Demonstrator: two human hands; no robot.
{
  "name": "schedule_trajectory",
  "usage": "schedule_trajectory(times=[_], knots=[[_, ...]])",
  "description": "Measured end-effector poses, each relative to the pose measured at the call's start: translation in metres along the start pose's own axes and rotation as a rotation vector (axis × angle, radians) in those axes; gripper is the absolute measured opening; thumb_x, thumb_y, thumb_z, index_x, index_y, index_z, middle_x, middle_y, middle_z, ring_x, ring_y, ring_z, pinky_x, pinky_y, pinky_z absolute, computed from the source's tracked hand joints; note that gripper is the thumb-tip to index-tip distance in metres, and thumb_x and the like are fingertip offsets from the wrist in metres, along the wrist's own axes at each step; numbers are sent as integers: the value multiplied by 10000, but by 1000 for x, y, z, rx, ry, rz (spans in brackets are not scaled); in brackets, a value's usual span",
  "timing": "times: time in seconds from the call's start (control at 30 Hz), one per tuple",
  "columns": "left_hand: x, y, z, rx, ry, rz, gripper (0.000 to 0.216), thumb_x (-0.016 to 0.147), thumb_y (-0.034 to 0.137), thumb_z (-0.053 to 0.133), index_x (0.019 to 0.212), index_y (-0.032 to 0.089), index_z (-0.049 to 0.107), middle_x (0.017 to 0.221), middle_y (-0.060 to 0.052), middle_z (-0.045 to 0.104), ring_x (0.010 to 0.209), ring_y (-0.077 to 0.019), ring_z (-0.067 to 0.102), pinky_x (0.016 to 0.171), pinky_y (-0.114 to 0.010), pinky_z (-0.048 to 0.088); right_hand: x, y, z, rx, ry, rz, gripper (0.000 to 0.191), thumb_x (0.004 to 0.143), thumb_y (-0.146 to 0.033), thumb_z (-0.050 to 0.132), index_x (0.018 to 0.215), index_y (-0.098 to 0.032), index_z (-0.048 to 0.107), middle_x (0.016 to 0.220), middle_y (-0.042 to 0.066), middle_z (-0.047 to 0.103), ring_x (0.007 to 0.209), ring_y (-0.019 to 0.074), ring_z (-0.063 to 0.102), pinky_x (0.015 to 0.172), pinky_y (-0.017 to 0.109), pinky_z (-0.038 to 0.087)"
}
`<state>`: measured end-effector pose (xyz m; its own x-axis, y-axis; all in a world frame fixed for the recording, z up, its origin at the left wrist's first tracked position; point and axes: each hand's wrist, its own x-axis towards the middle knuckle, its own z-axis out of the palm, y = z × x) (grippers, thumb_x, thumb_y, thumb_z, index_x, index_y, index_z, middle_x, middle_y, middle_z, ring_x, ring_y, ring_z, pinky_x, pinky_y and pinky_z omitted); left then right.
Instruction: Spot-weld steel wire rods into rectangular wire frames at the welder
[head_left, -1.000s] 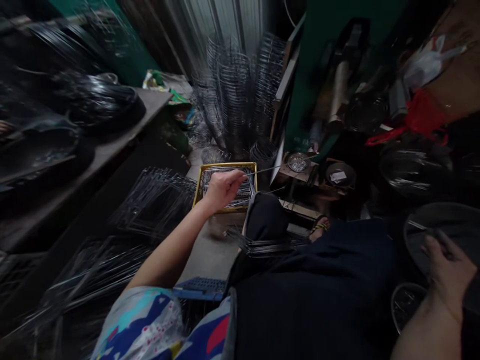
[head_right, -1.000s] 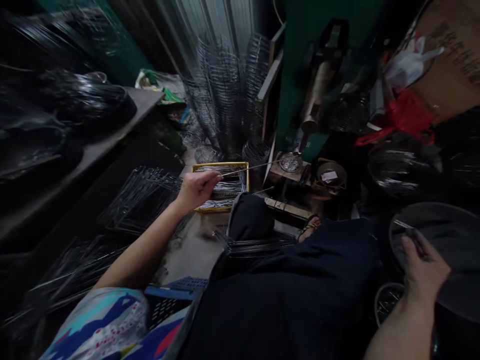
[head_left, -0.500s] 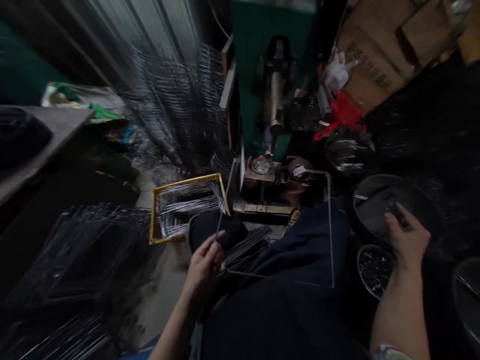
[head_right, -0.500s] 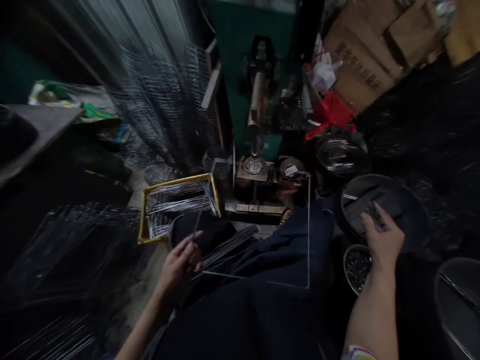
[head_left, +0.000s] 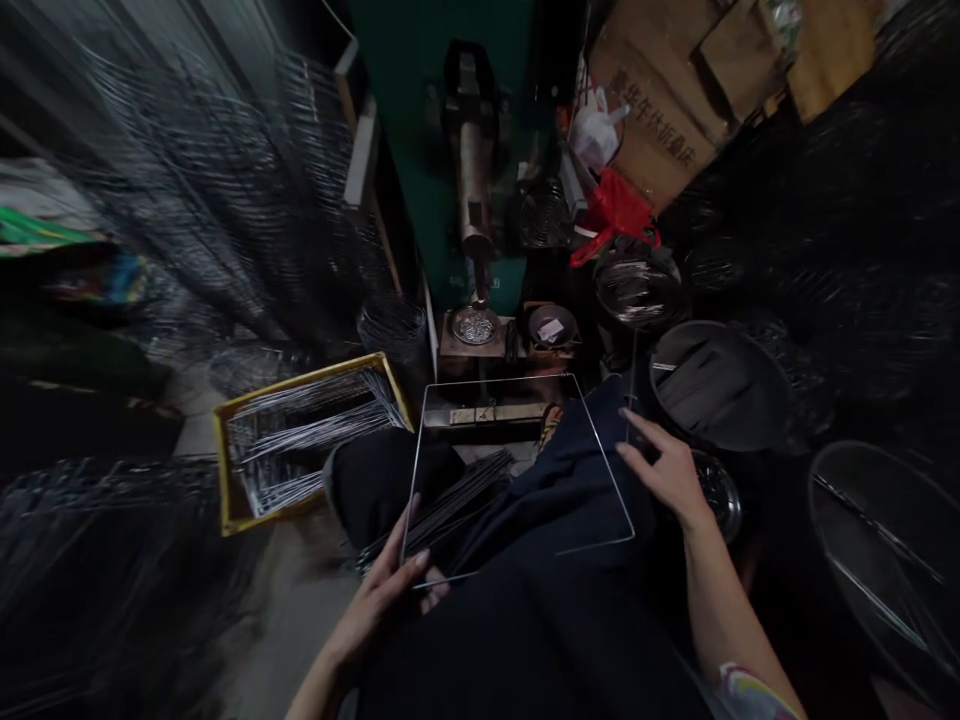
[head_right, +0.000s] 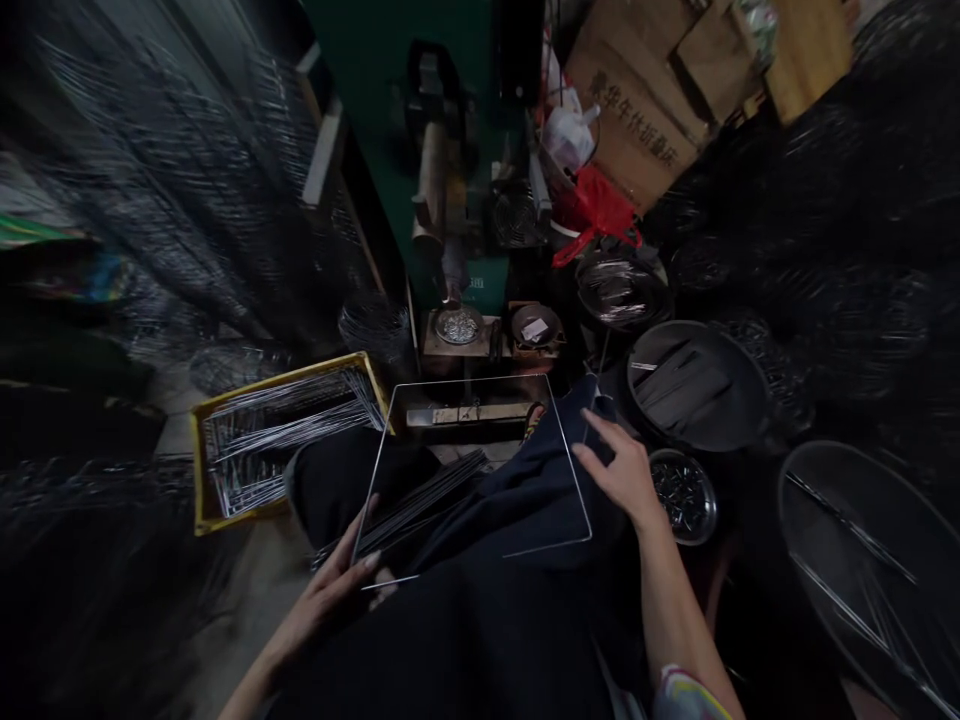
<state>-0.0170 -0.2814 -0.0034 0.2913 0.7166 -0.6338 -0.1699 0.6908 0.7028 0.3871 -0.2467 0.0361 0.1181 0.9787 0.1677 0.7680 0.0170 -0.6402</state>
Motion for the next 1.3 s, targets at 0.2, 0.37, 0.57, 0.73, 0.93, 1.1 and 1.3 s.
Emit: schedule_trajectory(times=[0.2, 0.37, 0.57, 0.73, 0.93, 1.1, 1.3], knots=[[-6, -3, 3, -63, 35, 45, 987, 811, 426, 671, 1537, 276, 20, 609, -26, 655, 496, -154, 546, 512, -238, 423, -12, -37, 17, 7, -277, -246, 580, 859, -359, 641, 1413, -304, 479, 1343, 43, 583, 1234, 252, 548, 1046, 434, 469], [13, -1, 4, -116, 48, 93, 984, 779, 392, 707, 1532, 315, 79, 585, -9, 643, 451, -146, 542, 456, -214, 414, -9, -50, 22, -43, -293, -301, 611, 854, -358, 653, 1428, -283, 458, 1358, 53, 571, 1257, 249, 529, 1072, 431, 444], [35, 11, 18, -108, 44, 48, 1069, 675, 366, 790, 1522, 340, 139, 610, -12, 670, 474, -152, 569, 460, -214, 454, -10, -50, 12, -91, -239, -247, 602, 858, -379, 651, 1421, -274, 466, 1356, 55, 574, 1262, 238, 526, 1082, 412, 430], [29, 25, 21, -56, 162, 51, 1120, 587, 350, 831, 1515, 326, 204, 617, -3, 673, 483, -170, 594, 450, -223, 478, -18, -39, 21, -61, -228, -240, 631, 849, -402, 668, 1428, -272, 455, 1356, 61, 574, 1261, 239, 527, 1074, 411, 431], [32, 16, 18, -23, 66, 86, 1068, 721, 377, 756, 1534, 310, 66, 632, -31, 685, 492, -178, 603, 465, -237, 465, -15, -45, 38, -41, -324, -309, 628, 856, -388, 661, 1431, -257, 446, 1387, 63, 546, 1280, 228, 507, 1075, 400, 419], [37, 9, 9, -33, -11, 107, 1044, 791, 377, 696, 1532, 290, -34, 644, -45, 689, 489, -176, 608, 468, -236, 453, -12, -41, 42, -86, -343, -306, 589, 863, -365, 646, 1411, -230, 476, 1366, 82, 564, 1266, 242, 520, 1055, 415, 434], [39, 9, 3, -44, -34, 100, 1043, 797, 363, 693, 1530, 293, -46, 651, -39, 687, 498, -180, 621, 479, -247, 467, -13, -41, 47, -100, -378, -295, 591, 866, -369, 639, 1416, -232, 470, 1367, 86, 562, 1264, 248, 521, 1050, 422, 433]])
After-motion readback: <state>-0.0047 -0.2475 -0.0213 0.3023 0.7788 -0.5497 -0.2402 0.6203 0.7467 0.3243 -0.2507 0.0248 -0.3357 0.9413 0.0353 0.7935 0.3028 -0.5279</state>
